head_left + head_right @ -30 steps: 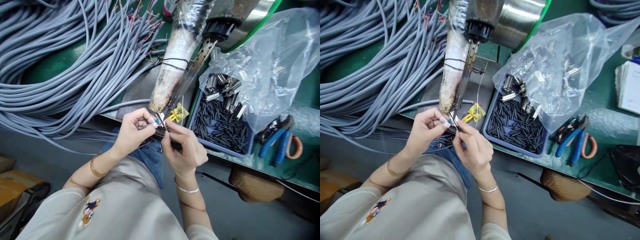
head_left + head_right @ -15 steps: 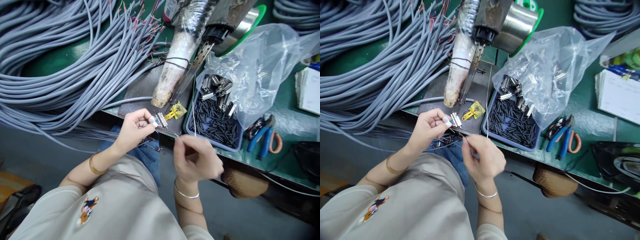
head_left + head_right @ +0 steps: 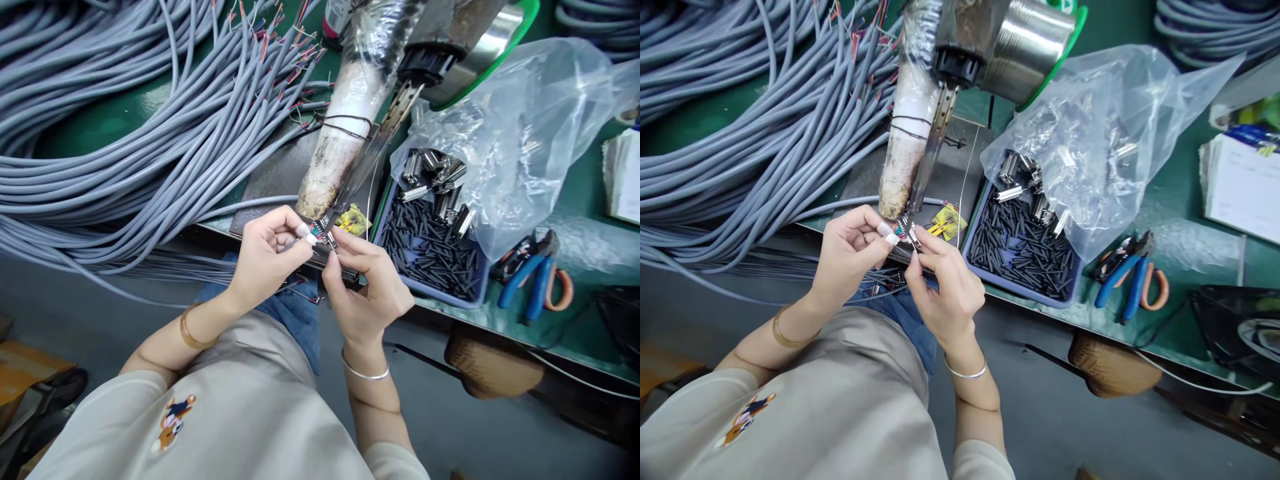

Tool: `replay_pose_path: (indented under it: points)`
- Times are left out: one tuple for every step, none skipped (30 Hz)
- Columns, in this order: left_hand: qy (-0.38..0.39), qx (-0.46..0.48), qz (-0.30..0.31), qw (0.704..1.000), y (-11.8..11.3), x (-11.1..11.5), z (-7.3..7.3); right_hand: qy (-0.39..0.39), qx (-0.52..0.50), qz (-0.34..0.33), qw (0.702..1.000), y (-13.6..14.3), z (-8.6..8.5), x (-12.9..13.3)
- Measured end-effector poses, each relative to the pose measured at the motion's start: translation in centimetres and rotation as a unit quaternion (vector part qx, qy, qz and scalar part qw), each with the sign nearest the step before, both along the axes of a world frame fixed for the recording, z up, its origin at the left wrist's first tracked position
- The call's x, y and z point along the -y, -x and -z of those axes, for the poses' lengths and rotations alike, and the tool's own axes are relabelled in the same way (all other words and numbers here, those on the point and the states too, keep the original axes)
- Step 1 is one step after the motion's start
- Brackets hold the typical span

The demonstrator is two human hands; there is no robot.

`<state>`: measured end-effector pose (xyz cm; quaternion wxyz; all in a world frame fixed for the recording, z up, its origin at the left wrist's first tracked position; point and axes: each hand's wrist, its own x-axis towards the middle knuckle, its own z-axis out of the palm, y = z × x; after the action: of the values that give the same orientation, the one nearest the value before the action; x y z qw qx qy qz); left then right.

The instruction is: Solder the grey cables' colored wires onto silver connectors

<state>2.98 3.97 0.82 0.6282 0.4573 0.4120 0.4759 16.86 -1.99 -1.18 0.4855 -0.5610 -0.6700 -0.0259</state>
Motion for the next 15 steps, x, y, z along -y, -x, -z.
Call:
replay_pose_path:
  points:
    - [-0.001,-0.005,0.000,1.000,0.0,0.0,-0.2,-0.001,-0.002,-0.001,1.000,0.0,-0.1,0.0]
    - [-0.002,-0.009,0.001,1.000,0.1,0.1,-0.3,-0.001,-0.003,-0.002,1.000,0.0,-0.2,0.0]
    - [-0.004,-0.011,0.003,1.000,0.1,0.1,-0.4,-0.003,-0.002,-0.004,1.000,0.1,-0.3,0.0]
    - [-0.006,-0.011,0.004,1.000,0.1,0.1,-0.4,-0.005,-0.001,-0.005,1.000,0.1,-0.3,0.0]
    - [-0.008,-0.010,0.006,1.000,0.2,0.0,-0.5,-0.006,0.003,-0.007,1.000,0.0,-0.3,0.0]
    - [-0.009,-0.007,0.010,1.000,0.2,0.0,-0.4,-0.008,0.008,-0.008,1.000,0.0,-0.3,0.0]
    - [-0.008,-0.004,0.016,1.000,0.2,-0.1,-0.3,-0.009,0.015,-0.010,1.000,0.0,-0.3,0.0]
    - [-0.004,-0.001,0.021,1.000,0.2,-0.2,-0.1,-0.009,0.024,-0.013,1.000,-0.1,-0.2,0.0]
    - [0.002,0.001,0.026,1.000,0.3,-0.2,0.0,-0.006,0.034,-0.016,0.999,-0.1,-0.2,0.0]
    - [0.008,0.002,0.030,1.000,0.3,-0.3,0.2,-0.003,0.043,-0.020,0.999,-0.2,-0.1,0.0]
    - [0.014,0.003,0.032,0.999,0.3,-0.3,0.4,0.001,0.049,-0.025,0.999,-0.2,0.0,0.0]
    - [0.019,0.004,0.032,0.999,0.3,-0.3,0.5,0.003,0.050,-0.028,0.998,-0.2,0.0,0.0]
    - [0.023,0.004,0.033,0.999,0.3,-0.3,0.6,0.004,0.048,-0.030,0.998,-0.2,0.1,0.0]
    - [0.027,0.004,0.034,0.999,0.4,-0.2,0.7,0.006,0.044,-0.032,0.999,-0.3,0.1,0.0]
    - [0.032,0.004,0.037,0.999,0.4,0.0,0.7,0.007,0.040,-0.032,0.999,-0.3,0.1,0.1]
